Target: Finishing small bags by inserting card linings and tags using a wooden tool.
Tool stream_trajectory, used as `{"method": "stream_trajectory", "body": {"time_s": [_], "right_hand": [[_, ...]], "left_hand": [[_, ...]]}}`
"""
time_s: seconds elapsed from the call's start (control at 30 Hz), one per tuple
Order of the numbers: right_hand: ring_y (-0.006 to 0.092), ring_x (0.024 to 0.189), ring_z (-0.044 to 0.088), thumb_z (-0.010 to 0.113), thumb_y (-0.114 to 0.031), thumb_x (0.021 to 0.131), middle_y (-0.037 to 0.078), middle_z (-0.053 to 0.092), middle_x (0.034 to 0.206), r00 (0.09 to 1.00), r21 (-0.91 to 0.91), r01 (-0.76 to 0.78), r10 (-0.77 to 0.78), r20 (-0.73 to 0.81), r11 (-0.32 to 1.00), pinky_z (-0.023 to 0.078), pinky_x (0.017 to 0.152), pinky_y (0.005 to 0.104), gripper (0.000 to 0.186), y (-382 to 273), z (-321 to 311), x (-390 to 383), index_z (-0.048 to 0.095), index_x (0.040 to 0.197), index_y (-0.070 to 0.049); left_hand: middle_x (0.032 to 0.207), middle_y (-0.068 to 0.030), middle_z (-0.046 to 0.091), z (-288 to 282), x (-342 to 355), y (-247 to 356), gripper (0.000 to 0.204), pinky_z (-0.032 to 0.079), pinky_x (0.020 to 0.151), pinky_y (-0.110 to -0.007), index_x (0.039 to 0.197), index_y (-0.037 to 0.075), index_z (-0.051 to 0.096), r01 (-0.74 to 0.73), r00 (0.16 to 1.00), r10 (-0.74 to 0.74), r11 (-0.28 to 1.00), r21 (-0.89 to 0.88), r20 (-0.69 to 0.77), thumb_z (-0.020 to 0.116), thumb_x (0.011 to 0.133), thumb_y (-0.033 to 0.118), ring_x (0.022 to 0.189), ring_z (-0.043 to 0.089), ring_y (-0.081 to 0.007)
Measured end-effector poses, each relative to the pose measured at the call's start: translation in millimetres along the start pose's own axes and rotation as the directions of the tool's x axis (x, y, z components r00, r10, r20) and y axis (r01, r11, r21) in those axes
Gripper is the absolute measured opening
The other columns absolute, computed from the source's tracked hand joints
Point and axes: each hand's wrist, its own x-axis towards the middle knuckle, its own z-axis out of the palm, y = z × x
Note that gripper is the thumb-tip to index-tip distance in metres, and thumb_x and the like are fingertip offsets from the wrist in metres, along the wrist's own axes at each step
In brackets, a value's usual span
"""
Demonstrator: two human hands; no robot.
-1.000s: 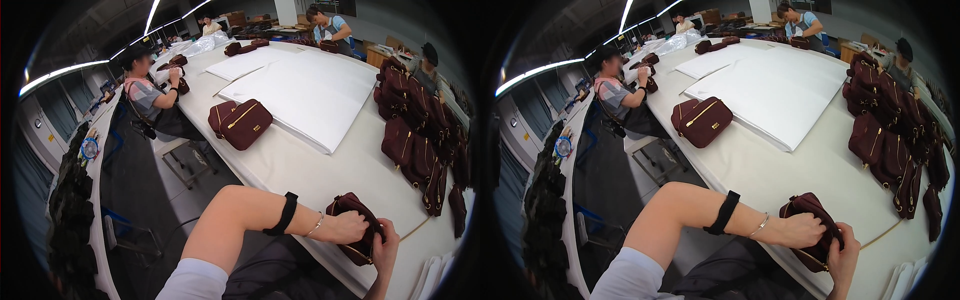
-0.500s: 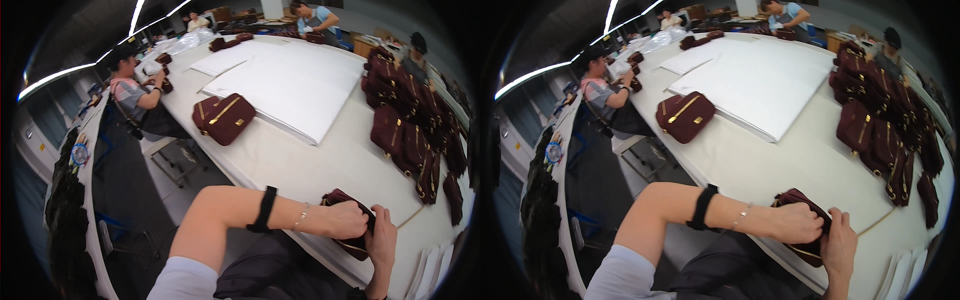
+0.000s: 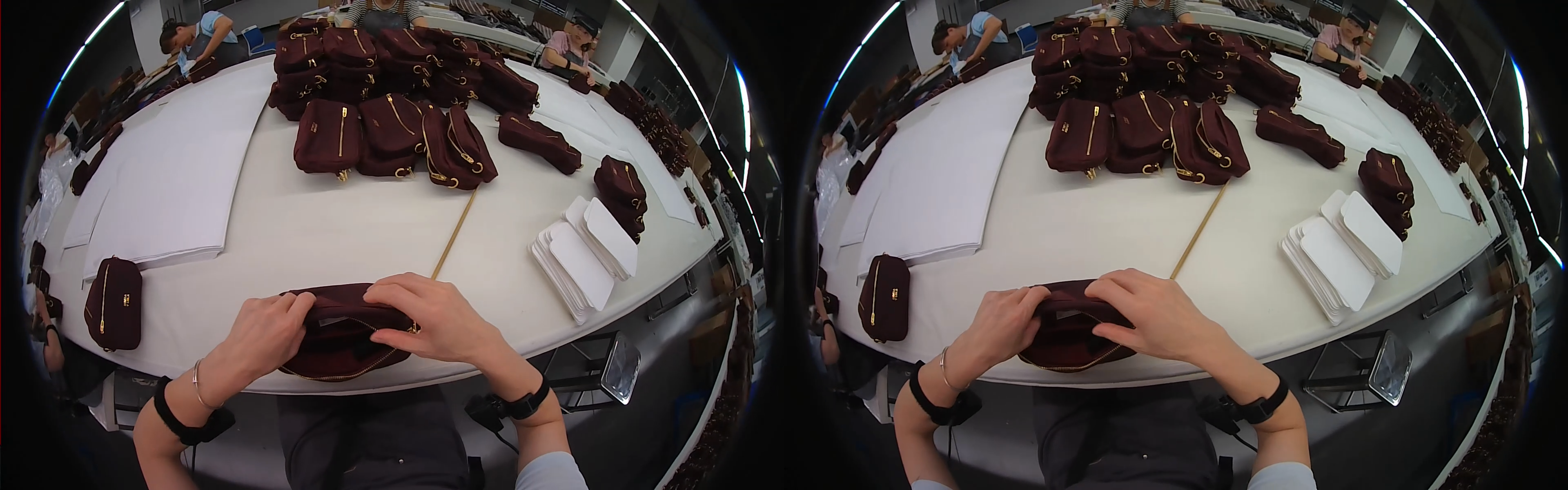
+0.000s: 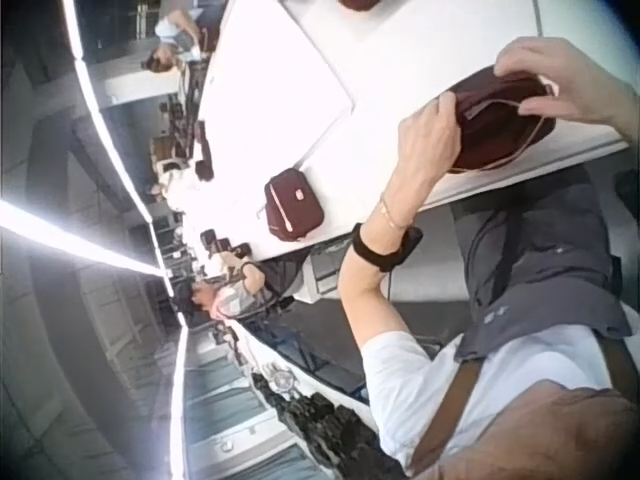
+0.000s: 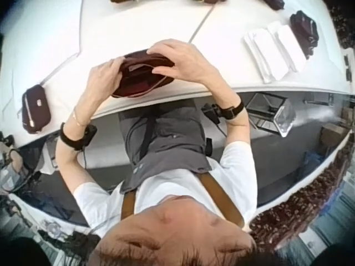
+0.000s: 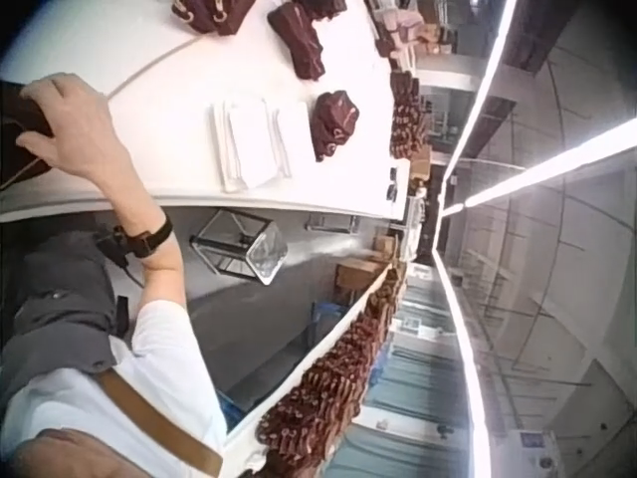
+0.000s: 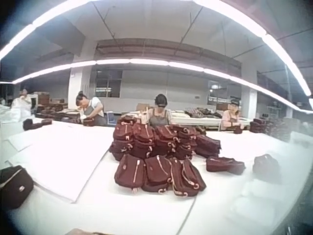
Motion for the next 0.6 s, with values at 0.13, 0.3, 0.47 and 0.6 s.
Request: {"method": "stream_trajectory", "body": {"time_s": [0.13,0.3,0.47,0.6], "right_hand": [[0.0273,0.096,0.058,0.067,-0.006,0.074,0.010,0.056,0.105,0.962,-0.189,-0.173,0.207,0.180,0.967,0.053,0.068,0.0365,0.037,-2.2,-11.6,-12.2,0.053,0.108,-0.008],[0.0270,0.082,0.060,0.064,-0.003,0.072,0.010,0.054,0.097,0.998,-0.178,-0.023,0.032,0.048,0.984,0.053,0.062,0.0366,0.032,9.3,-5.3,-12.8,0.052,0.101,-0.005],[0.0268,0.083,0.061,0.066,-0.011,0.077,0.010,0.058,0.096,0.999,-0.041,0.031,-0.031,-0.007,0.999,0.052,0.070,0.0363,0.020,12.6,-10.7,-26.7,0.057,0.093,-0.003],[0.0305,0.099,0.060,0.070,-0.011,0.078,0.014,0.060,0.112,0.973,0.085,-0.158,0.169,-0.156,0.984,0.049,0.084,0.0355,0.035,36.4,-42.7,-53.0,0.058,0.109,-0.001]], "left_hand": [[0.077,-0.0107,0.062,-15.1,18.4,17.4,0.027,0.049,0.057,-0.041,0.100,0.003,0.055,0.007,0.987,0.025,0.981,-0.196,0.158,0.062,0.075,0.011,0.066,0.063,-0.0305],[0.087,-0.0137,0.064,-24.6,30.0,30.5,0.048,0.050,0.063,-0.041,0.114,0.006,0.052,0.091,0.934,-0.049,0.990,-0.103,0.355,0.068,0.069,0.012,0.074,0.064,-0.0331],[0.086,-0.0106,0.062,-29.6,32.7,31.2,0.055,0.049,0.057,-0.039,0.119,0.008,0.045,-0.025,0.939,0.030,1.000,-0.019,0.342,0.070,0.069,0.011,0.069,0.064,-0.0302],[0.084,-0.0090,0.061,-26.4,26.4,19.7,0.050,0.049,0.056,-0.038,0.114,0.008,0.050,-0.131,0.959,0.160,0.982,-0.139,0.232,0.070,0.069,0.010,0.068,0.063,-0.0284]]}}
